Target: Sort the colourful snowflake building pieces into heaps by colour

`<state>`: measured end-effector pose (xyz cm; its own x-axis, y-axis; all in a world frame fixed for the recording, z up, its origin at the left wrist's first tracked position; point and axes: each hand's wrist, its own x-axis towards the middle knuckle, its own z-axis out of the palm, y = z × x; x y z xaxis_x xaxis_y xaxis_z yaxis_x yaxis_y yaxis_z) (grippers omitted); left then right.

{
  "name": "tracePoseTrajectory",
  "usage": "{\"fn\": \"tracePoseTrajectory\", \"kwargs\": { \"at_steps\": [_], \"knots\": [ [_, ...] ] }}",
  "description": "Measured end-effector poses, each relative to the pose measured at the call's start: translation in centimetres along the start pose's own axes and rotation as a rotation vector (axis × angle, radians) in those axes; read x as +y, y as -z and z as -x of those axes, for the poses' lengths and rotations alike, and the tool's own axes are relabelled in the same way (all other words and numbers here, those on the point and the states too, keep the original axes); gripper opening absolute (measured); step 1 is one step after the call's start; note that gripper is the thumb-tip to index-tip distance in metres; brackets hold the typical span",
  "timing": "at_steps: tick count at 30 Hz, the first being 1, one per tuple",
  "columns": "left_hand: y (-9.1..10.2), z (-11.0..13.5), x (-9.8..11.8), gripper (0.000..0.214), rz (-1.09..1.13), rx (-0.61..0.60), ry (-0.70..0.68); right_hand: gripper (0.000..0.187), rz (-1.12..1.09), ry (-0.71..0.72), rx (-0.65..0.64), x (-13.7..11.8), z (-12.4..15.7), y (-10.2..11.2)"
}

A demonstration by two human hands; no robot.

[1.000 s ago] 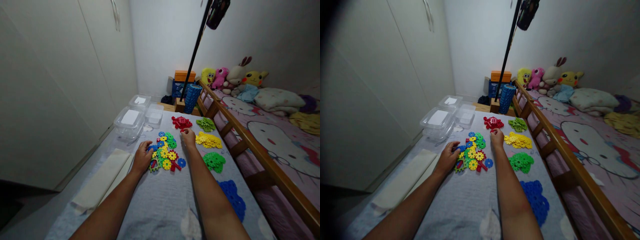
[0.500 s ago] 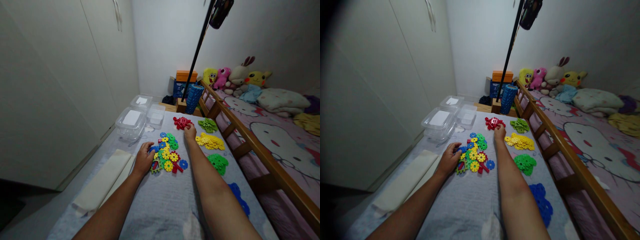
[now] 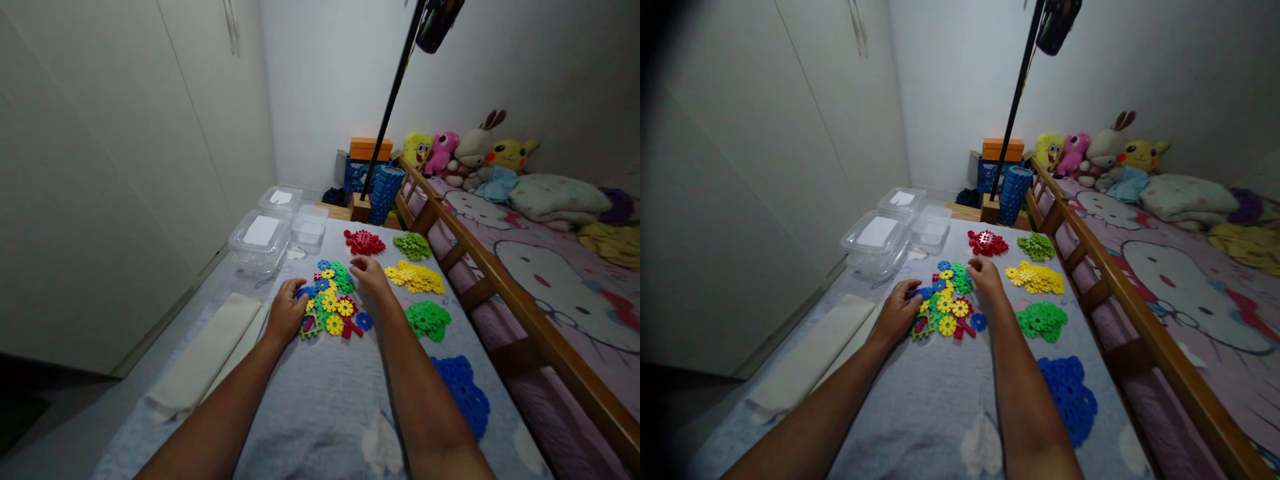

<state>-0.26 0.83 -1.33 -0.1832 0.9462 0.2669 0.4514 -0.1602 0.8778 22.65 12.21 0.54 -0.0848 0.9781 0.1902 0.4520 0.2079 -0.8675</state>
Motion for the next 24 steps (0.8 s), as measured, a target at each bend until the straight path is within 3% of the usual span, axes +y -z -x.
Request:
{"fn": "tracePoseTrajectory", "kwargs": {
  "at_steps": [4, 7, 10, 17, 24],
  "knots": [
    [0.0, 0.0, 0.0, 0.029, 0.008, 0.006, -0.005, 0.028, 0.258, 0.179, -0.178, -2.0, 2.0, -1.6],
    [0.0, 0.0, 0.0, 0.03, 0.0, 0.01, -0.008, 0.044, 0.4, 0.195, -0.256, -3.2, 2.8, -3.0],
    [0.0, 0.0, 0.0, 0.029, -0.003, 0.018, -0.014, 0.064, 0.492, 0.151, -0.282, -3.8, 3.3, -4.1],
    [0.0, 0.0, -0.1, 0.028, 0.003, 0.021, -0.021, 0.042, 0.578, 0.191, -0.314, -4.2, 3.8, -4.1],
    [0.0, 0.0, -0.2, 0.029, -0.021, 0.016, -0.029, 0.062, 0.621, 0.161, -0.292, -4.2, 3.9, -4.0]
  ]
}}
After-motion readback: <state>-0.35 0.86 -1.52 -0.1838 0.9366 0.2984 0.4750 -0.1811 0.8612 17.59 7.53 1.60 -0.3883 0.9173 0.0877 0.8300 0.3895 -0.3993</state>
